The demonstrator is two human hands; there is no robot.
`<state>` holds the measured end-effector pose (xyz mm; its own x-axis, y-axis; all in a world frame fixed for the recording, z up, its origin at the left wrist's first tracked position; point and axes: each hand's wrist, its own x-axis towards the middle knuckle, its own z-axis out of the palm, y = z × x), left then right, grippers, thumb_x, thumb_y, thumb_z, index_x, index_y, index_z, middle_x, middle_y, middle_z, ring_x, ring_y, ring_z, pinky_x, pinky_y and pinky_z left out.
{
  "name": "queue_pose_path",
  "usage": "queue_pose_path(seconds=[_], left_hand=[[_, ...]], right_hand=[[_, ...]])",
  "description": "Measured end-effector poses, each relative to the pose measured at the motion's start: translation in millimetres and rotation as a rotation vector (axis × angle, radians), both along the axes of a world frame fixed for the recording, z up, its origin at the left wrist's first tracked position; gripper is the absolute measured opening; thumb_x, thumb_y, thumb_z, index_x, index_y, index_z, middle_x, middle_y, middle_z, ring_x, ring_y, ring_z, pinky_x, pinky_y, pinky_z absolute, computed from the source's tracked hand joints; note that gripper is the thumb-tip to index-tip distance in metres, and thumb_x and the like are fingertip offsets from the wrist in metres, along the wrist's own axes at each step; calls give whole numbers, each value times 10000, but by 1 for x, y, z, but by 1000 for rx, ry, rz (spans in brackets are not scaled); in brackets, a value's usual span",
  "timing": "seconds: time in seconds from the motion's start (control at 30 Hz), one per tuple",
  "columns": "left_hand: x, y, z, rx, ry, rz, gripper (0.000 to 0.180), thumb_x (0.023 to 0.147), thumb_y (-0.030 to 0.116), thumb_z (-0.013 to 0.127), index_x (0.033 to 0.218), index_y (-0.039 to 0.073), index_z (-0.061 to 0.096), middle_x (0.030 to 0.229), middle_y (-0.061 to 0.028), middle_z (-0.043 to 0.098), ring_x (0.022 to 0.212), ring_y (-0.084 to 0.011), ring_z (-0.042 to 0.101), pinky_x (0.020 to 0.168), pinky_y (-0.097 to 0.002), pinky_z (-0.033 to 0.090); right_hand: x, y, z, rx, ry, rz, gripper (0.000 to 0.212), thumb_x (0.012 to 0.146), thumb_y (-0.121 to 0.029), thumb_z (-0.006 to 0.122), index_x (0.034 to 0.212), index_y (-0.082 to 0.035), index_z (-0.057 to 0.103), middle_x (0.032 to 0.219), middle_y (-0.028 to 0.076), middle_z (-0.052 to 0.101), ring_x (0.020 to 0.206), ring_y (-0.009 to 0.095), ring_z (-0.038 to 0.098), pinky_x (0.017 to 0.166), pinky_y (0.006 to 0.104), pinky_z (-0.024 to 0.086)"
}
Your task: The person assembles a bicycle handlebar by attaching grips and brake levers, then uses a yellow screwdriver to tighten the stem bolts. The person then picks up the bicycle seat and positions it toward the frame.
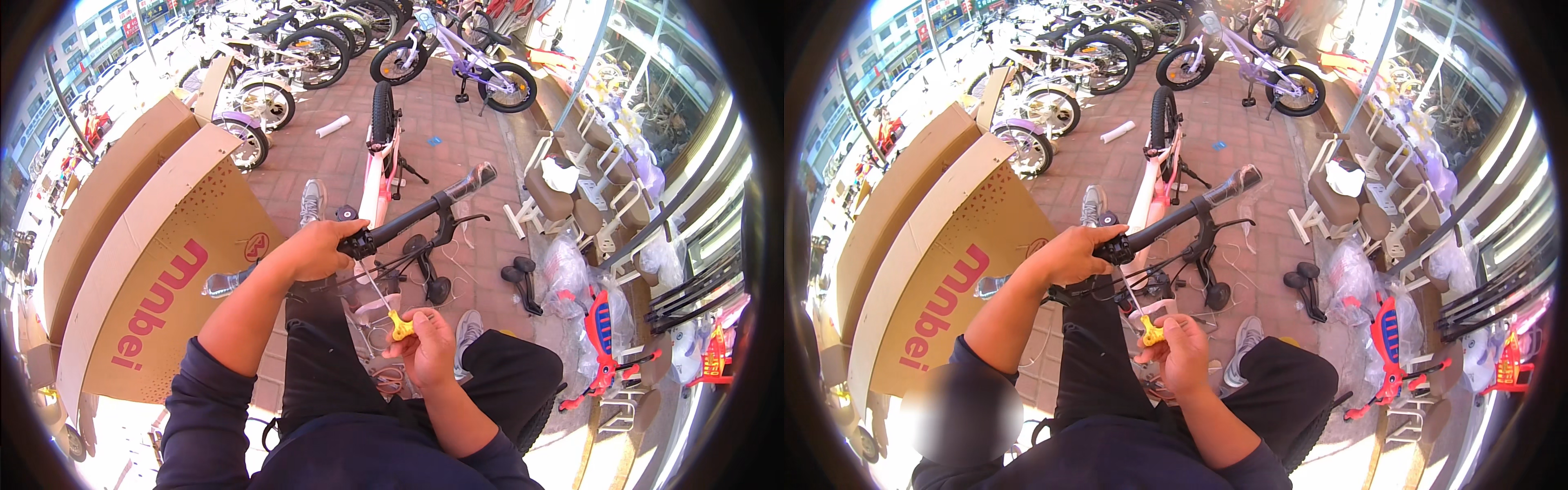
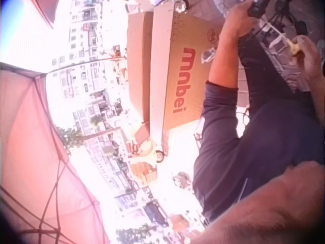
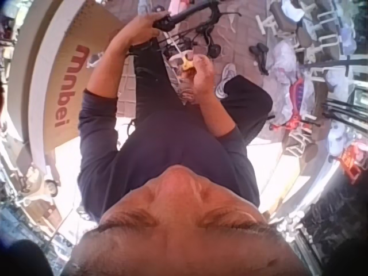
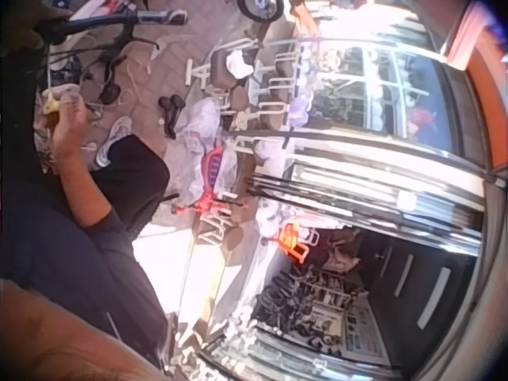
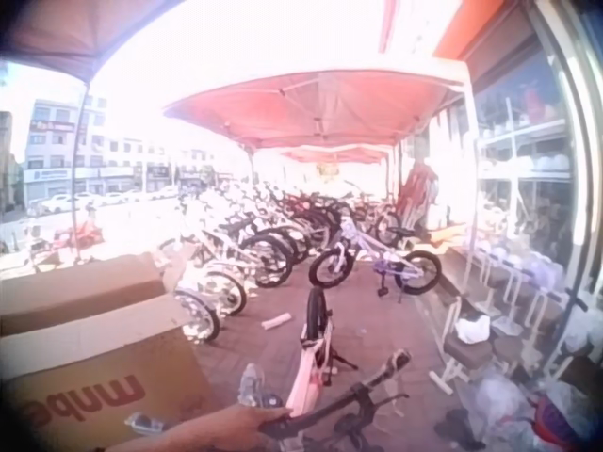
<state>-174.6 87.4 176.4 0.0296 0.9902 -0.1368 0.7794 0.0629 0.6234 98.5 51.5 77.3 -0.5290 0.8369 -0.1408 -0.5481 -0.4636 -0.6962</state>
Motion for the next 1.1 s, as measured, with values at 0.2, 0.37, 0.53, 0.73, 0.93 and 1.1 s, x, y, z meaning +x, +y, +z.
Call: queue_pose_path(seconds=[0.2,0.37,0.53,0.73,0.93,1.1], left_hand=[[1,-2,2,-14,-2,17,790,823,112,791,1564,159,520,1150,-243,730,1055,-358,718,974,-387,525],[3,-2,3,5,4,8,785,820,105,790,1558,156,528,1159,-246,730,1060,-360,719,977,-388,525],[3,-2,4,-13,7,12,786,821,102,785,1561,156,524,1166,-245,731,1072,-365,720,977,-392,526],[4,-2,4,-10,10,8,786,826,97,778,1565,158,519,1168,-247,732,1076,-364,720,973,-391,527],[1,-2,2,-18,3,8,792,827,91,774,1572,155,513,1163,-251,729,1071,-365,714,976,-388,521],[4,-1,6,-56,40,8,792,826,90,763,1575,131,506,1150,-256,724,1063,-369,706,971,-383,519]], right_hand=[[0,2,25,363,-186,-115,222,1132,-207,472,1152,-4,561,852,191,712,641,207,692,669,378,630],[0,7,29,285,-173,-112,190,1114,-169,514,1113,10,579,873,144,713,639,159,688,630,288,581],[0,10,25,306,-186,-104,176,1111,-163,517,1113,0,582,870,136,712,635,161,687,637,285,577],[1,13,28,343,-158,-113,177,1111,-171,521,1115,-5,584,872,128,710,632,160,683,641,283,576],[0,17,27,349,-177,-86,169,1104,-163,551,1156,-7,590,926,146,717,679,176,704,657,302,597],[3,27,31,105,360,126,306,991,-129,751,1241,-24,609,1025,195,738,805,241,753,828,460,669]])
